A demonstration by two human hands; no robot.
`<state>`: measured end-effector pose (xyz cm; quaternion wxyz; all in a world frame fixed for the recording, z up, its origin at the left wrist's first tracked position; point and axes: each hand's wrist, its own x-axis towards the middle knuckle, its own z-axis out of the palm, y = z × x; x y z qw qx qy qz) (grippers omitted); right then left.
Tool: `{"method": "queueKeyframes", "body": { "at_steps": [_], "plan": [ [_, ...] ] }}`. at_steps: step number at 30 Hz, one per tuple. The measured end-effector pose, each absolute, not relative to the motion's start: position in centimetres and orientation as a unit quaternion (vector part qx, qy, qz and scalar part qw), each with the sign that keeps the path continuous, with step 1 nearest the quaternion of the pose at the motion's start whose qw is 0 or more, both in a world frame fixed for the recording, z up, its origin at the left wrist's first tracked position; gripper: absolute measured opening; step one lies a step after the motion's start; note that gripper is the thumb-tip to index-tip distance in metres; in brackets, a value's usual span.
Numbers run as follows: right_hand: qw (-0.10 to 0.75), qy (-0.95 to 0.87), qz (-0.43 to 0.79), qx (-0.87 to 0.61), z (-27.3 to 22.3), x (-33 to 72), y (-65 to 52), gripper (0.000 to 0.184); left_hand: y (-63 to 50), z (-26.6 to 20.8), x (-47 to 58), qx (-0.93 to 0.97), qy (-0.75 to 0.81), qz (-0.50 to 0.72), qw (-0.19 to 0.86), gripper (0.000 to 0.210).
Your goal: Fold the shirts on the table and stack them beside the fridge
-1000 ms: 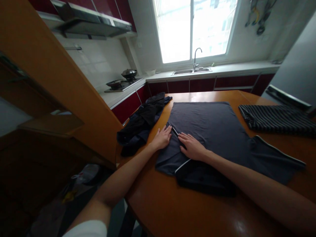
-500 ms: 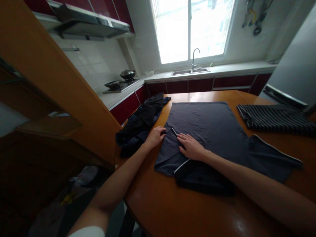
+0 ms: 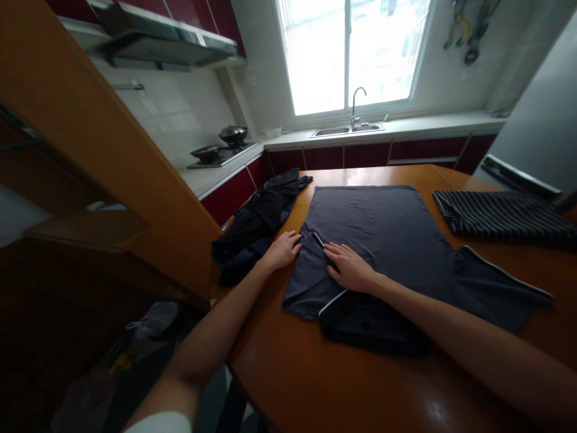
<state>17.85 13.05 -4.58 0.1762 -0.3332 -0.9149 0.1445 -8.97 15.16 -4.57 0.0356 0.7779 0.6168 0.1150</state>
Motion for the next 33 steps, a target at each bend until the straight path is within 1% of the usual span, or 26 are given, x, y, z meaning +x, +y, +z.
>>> {"method": "queueKeyframes", "body": {
  "at_steps": [3, 9, 13, 16, 19, 23, 28, 30, 33],
  "plan": [
    [0.174, -0.915, 0.149, -0.334, -4.6, 17.8, 13.1, 0.053, 15.9, -4.5, -9.6, 0.769, 0.618, 0.160, 0.027, 0.032],
    [0.176, -0.916, 0.147, -0.330, -4.7, 17.9, 13.2, 0.053, 16.2, -4.4, -9.9, 0.752, 0.634, 0.178, 0.015, 0.026],
    [0.177, -0.917, 0.137, -0.329, -4.7, 17.9, 13.2, 0.054, 15.9, -4.1, -9.0, 0.755, 0.624, 0.200, 0.013, 0.033],
    [0.177, -0.918, 0.133, -0.328, -4.8, 17.8, 13.2, 0.055, 15.6, -3.8, -7.8, 0.790, 0.577, 0.207, 0.034, 0.044],
    [0.179, -0.919, 0.132, -0.327, -5.0, 17.8, 13.2, 0.055, 15.3, -3.8, -6.7, 0.810, 0.565, 0.138, 0.070, 0.054],
    [0.184, -0.917, 0.137, -0.326, -5.0, 17.8, 13.3, 0.055, 15.1, -4.0, -6.2, 0.784, 0.612, 0.059, 0.088, 0.059],
    [0.184, -0.918, 0.135, -0.325, -4.8, 17.9, 13.2, 0.054, 15.4, -4.3, -6.7, 0.768, 0.632, 0.058, 0.084, 0.059],
    [0.183, -0.918, 0.135, -0.325, -4.7, 17.9, 13.2, 0.053, 15.7, -4.5, -7.1, 0.767, 0.632, 0.082, 0.078, 0.055],
    [0.180, -0.918, 0.136, -0.326, -4.7, 17.9, 13.2, 0.053, 16.2, -4.8, -7.9, 0.771, 0.614, 0.152, 0.071, 0.044]
  ]
}}
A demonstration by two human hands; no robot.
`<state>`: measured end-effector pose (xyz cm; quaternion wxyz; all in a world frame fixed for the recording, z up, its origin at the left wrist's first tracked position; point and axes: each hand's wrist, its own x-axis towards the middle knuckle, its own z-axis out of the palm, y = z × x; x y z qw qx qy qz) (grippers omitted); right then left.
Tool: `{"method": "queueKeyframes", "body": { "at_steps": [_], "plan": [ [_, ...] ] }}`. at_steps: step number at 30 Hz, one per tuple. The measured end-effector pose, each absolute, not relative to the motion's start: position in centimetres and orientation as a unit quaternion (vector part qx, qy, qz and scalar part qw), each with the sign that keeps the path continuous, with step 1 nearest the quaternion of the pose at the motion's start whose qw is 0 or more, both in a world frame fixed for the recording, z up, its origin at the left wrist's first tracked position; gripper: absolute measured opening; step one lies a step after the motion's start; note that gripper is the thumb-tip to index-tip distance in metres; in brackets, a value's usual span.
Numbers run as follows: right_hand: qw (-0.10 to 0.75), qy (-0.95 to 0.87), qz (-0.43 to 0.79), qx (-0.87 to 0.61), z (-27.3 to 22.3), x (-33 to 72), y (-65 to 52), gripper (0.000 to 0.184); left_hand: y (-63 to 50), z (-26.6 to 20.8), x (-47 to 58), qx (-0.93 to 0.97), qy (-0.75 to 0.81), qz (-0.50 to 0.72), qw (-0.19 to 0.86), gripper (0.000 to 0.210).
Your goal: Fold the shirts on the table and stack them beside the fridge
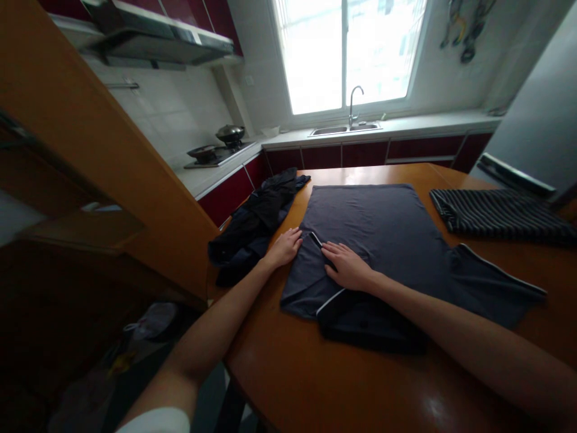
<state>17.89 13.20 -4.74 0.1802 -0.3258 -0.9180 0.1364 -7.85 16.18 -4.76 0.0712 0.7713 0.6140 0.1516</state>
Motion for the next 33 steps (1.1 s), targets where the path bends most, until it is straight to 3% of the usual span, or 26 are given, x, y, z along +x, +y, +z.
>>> {"method": "queueKeyframes", "body": {
  "at_steps": [10, 14, 21, 33],
  "plan": [
    [0.179, -0.918, 0.133, -0.327, -4.8, 17.8, 13.3, 0.052, 15.6, -3.3, -8.1, 0.762, 0.575, 0.295, 0.042, 0.015],
    [0.185, -0.917, 0.138, -0.326, -4.8, 17.8, 13.2, 0.052, 14.3, -3.5, -5.8, 0.789, 0.554, 0.263, 0.047, 0.029],
    [0.187, -0.917, 0.136, -0.325, -4.8, 17.8, 13.2, 0.053, 13.1, -5.2, -3.8, 0.833, 0.545, 0.089, 0.037, 0.059],
    [0.188, -0.915, 0.143, -0.328, -4.7, 17.8, 13.1, 0.052, 12.7, -5.0, -3.4, 0.807, 0.588, 0.022, 0.043, 0.069]
  ]
}}
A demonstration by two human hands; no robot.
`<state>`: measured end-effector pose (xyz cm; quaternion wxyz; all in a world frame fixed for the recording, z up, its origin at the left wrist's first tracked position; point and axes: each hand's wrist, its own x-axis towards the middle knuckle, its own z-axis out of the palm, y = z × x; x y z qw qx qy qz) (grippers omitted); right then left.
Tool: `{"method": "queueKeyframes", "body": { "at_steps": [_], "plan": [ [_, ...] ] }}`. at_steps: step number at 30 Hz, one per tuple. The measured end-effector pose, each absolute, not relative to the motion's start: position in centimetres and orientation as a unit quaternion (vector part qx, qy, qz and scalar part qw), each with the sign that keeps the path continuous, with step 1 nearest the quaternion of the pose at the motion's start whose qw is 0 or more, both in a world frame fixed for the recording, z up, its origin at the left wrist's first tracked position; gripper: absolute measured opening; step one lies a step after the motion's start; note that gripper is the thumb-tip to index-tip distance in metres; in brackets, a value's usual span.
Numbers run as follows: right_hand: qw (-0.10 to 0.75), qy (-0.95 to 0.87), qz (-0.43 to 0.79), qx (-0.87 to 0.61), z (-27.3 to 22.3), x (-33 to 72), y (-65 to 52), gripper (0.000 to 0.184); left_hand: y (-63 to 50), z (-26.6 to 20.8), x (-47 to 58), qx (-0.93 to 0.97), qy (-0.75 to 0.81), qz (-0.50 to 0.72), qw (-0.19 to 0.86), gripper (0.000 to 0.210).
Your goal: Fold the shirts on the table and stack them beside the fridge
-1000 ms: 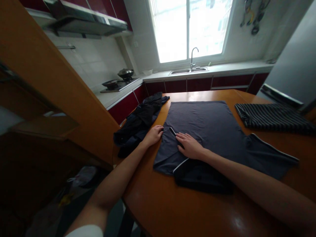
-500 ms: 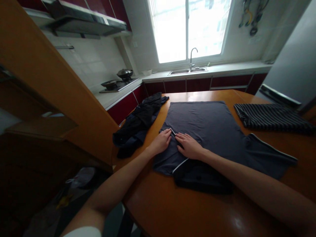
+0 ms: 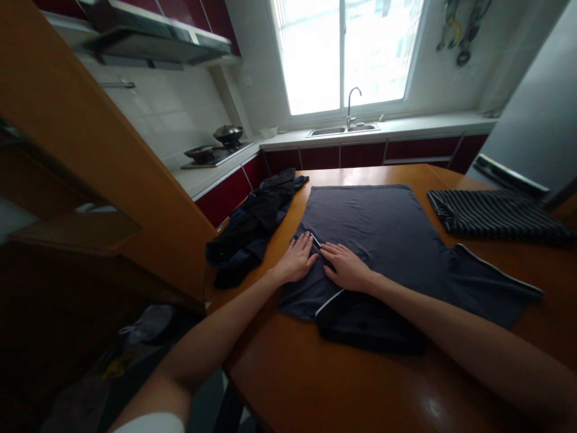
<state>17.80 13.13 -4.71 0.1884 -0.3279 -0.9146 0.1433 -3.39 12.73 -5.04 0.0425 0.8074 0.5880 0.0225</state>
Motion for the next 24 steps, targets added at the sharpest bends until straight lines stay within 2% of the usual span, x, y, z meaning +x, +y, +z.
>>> {"method": "queueKeyframes", "body": {
  "at_steps": [24],
  "plan": [
    [0.193, -0.915, 0.138, -0.326, -4.74, 17.85, 13.14, 0.051, 12.46, -5.07, -3.22, 0.800, 0.598, 0.030, 0.041, 0.069]
  ]
}}
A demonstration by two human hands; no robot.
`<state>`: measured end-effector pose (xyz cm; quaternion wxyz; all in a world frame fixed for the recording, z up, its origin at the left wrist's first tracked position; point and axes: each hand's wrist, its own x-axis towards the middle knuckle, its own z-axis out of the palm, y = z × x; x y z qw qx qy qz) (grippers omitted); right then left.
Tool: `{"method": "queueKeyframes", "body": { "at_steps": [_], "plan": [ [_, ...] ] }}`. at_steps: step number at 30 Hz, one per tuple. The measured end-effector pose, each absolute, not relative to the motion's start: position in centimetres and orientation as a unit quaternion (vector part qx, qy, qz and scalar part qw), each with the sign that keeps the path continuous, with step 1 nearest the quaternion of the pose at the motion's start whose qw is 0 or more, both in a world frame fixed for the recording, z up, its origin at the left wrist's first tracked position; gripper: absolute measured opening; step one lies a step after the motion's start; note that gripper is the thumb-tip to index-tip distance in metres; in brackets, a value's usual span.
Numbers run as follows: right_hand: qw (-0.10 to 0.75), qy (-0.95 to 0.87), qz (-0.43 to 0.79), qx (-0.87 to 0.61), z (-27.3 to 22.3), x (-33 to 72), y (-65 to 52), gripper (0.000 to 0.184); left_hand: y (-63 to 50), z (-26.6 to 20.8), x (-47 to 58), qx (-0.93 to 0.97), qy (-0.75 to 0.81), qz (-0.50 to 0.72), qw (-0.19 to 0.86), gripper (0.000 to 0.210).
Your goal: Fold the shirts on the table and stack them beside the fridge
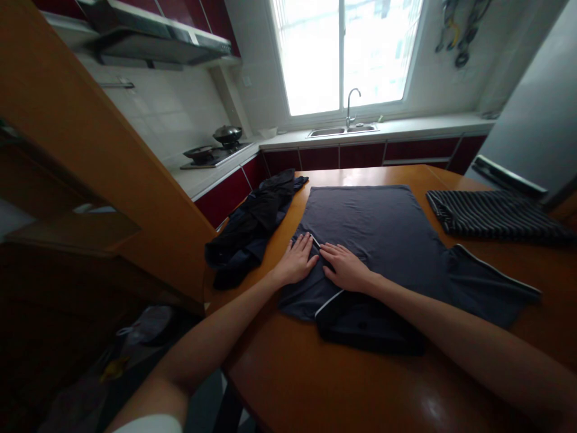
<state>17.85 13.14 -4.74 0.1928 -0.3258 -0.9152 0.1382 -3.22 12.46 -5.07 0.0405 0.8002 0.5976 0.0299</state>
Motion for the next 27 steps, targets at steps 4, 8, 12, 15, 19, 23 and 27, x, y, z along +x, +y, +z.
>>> {"method": "queueKeyframes", "body": {
  "at_steps": [4, 8, 12, 15, 19, 23, 27],
  "plan": [
    [0.191, -0.915, 0.139, -0.328, -4.77, 17.83, 13.16, 0.051, 12.47, -5.02, -3.13, 0.796, 0.603, 0.030, 0.044, 0.069],
    [0.190, -0.915, 0.143, -0.326, -4.67, 17.84, 13.14, 0.051, 12.56, -5.40, -3.24, 0.787, 0.614, 0.040, 0.044, 0.070],
    [0.190, -0.915, 0.142, -0.327, -4.58, 17.84, 13.10, 0.051, 12.68, -5.76, -3.43, 0.786, 0.615, 0.043, 0.043, 0.071],
    [0.193, -0.914, 0.142, -0.327, -4.61, 17.83, 13.09, 0.051, 12.72, -5.80, -3.45, 0.786, 0.615, 0.043, 0.045, 0.070],
    [0.193, -0.914, 0.141, -0.329, -4.69, 17.81, 13.11, 0.051, 12.66, -5.69, -3.33, 0.788, 0.613, 0.037, 0.041, 0.070],
    [0.189, -0.916, 0.138, -0.327, -4.65, 17.83, 13.10, 0.051, 12.56, -5.65, -3.28, 0.789, 0.612, 0.036, 0.039, 0.069],
    [0.191, -0.915, 0.138, -0.328, -4.61, 17.86, 13.08, 0.051, 12.50, -5.46, -3.23, 0.789, 0.613, 0.030, 0.038, 0.070]
  ]
}}
